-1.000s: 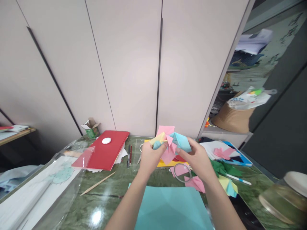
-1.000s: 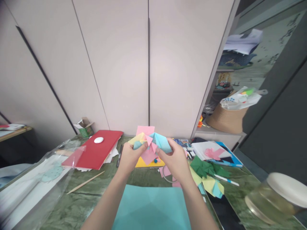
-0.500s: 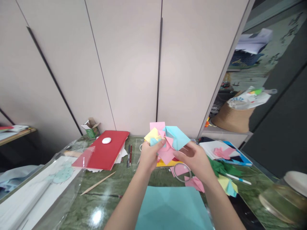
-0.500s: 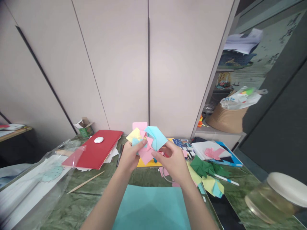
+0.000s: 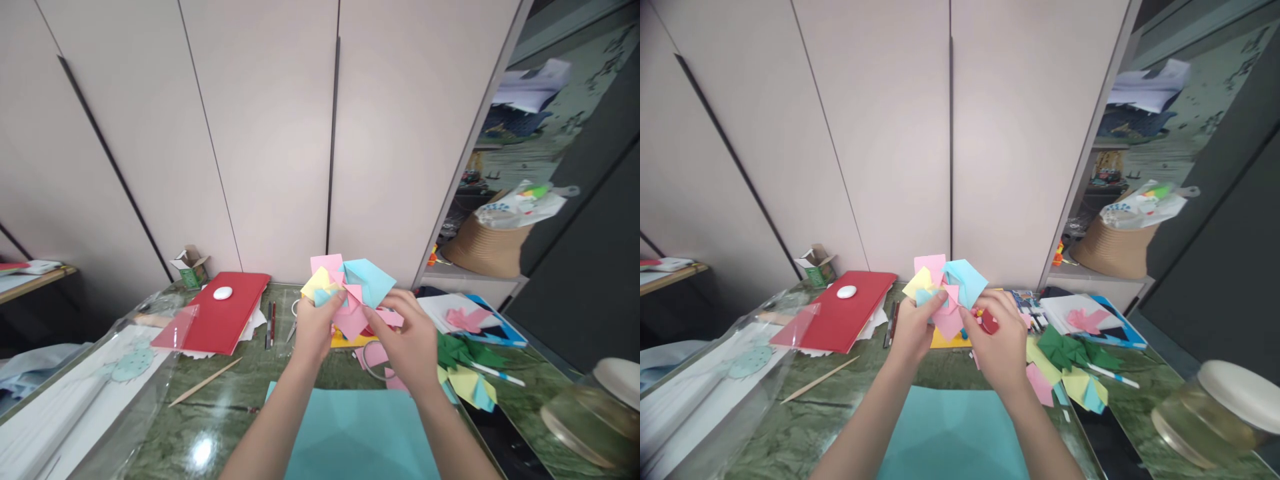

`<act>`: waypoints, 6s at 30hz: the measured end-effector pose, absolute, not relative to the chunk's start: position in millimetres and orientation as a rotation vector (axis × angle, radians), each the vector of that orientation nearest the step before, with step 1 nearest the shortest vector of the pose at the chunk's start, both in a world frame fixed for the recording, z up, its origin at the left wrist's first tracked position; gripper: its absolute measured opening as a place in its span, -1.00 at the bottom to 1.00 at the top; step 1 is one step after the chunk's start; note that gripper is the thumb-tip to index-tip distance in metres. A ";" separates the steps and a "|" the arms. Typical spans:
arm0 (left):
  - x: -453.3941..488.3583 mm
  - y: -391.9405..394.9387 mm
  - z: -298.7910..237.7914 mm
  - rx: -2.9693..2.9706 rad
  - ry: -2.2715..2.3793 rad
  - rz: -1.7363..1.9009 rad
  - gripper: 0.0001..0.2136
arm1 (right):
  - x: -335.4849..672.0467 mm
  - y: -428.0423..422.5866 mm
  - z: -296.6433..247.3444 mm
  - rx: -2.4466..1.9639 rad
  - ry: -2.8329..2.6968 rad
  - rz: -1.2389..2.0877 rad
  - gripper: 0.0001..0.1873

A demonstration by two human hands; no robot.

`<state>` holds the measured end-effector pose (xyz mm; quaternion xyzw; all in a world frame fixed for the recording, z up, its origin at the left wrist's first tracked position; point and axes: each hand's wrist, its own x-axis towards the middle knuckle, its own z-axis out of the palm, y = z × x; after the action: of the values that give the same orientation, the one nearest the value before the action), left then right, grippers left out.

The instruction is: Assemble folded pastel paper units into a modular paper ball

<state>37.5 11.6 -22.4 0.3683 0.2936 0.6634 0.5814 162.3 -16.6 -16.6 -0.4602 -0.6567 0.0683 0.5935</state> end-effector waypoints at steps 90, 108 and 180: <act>29.7 13.4 -24.8 1.296 1.124 1.581 -0.82 | 182.7 -4.5 -12.3 -1.144 -1.444 0.976 -0.70; 28.9 21.8 -33.1 1.131 0.868 1.544 -0.74 | 175.0 -10.8 -10.4 -1.253 -1.487 0.659 -0.72; 10.4 14.7 -18.9 1.505 0.934 1.334 -0.84 | 177.3 1.1 -16.6 -0.958 -1.466 1.064 -0.71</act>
<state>10.4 14.7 -18.9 0.6077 0.3768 0.5385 0.4458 177.3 1.1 -16.6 -0.3993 -0.6112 0.4439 0.5196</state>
